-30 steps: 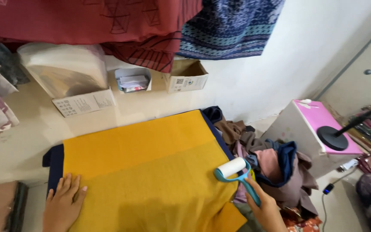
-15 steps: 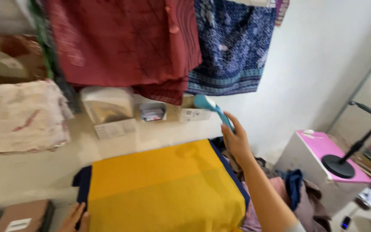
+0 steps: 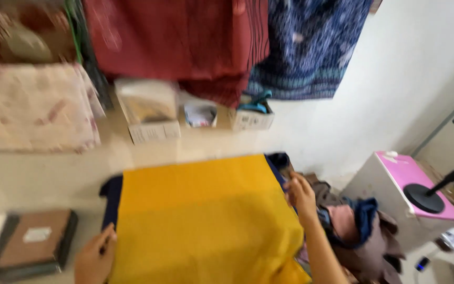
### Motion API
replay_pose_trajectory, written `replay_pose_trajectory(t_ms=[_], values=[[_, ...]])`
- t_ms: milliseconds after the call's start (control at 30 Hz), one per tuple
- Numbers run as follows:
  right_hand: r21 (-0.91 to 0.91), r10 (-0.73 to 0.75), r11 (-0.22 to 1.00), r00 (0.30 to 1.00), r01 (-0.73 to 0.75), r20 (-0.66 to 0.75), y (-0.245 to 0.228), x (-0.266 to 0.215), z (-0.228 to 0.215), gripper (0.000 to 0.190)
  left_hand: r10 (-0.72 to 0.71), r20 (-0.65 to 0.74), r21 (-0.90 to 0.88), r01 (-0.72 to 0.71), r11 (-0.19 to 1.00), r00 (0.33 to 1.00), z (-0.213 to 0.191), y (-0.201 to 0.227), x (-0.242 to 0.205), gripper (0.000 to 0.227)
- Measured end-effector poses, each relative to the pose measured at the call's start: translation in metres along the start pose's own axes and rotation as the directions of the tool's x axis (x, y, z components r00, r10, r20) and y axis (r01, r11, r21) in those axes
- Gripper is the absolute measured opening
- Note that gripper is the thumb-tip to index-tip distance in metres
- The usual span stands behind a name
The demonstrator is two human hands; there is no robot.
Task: Spreading out a piece of yellow fabric, thoroughly lint rolling it to remove debris, and then folding it neatly.
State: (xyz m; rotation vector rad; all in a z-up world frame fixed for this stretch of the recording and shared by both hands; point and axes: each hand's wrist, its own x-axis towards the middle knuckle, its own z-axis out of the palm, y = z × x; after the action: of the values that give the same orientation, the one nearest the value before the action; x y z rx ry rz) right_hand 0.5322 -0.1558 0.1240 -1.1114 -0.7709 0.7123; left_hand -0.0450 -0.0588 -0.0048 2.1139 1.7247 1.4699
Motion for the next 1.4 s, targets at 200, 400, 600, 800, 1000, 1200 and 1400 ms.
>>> replay_pose_trajectory(t_ms=[200,400,600,800,1000,1200,1400], values=[[-0.318,-0.201,0.943,0.932,0.100,-0.302,0.089,-0.076,-0.085,0.022,-0.346,0.152,0.223,0.309,0.924,0.926,-0.035,0.028,-0.023,0.038],[-0.161,-0.092,0.986,0.960,0.050,-0.265,0.089,-0.088,-0.101,0.020,-0.465,0.142,0.154,0.445,0.882,0.874,-0.070,0.070,-0.045,0.048],[-0.124,0.105,0.983,0.965,-0.138,-0.240,0.090,-0.093,-0.109,0.022,-0.719,0.303,0.522,0.522,0.675,0.626,-0.096,0.098,-0.047,0.079],[-0.189,0.206,0.949,0.951,-0.251,-0.230,0.103,-0.098,-0.109,0.021,-0.713,0.434,0.349,0.627,0.697,0.551,-0.103,0.104,-0.045,0.072],[-0.197,0.224,0.948,0.964,-0.249,-0.144,0.125,-0.090,-0.134,0.011,-0.690,0.520,0.278,0.664,0.694,0.504,-0.116,0.118,-0.048,0.082],[-0.062,0.326,0.939,0.933,-0.338,-0.154,0.111,-0.104,-0.126,0.014,-0.590,0.513,0.060,0.659,0.749,0.623,-0.114,0.086,-0.064,0.049],[0.050,0.277,0.961,0.956,-0.273,-0.101,0.111,-0.093,-0.144,0.010,-0.593,0.501,-0.224,0.757,0.614,0.630,-0.098,0.061,-0.065,0.043]])
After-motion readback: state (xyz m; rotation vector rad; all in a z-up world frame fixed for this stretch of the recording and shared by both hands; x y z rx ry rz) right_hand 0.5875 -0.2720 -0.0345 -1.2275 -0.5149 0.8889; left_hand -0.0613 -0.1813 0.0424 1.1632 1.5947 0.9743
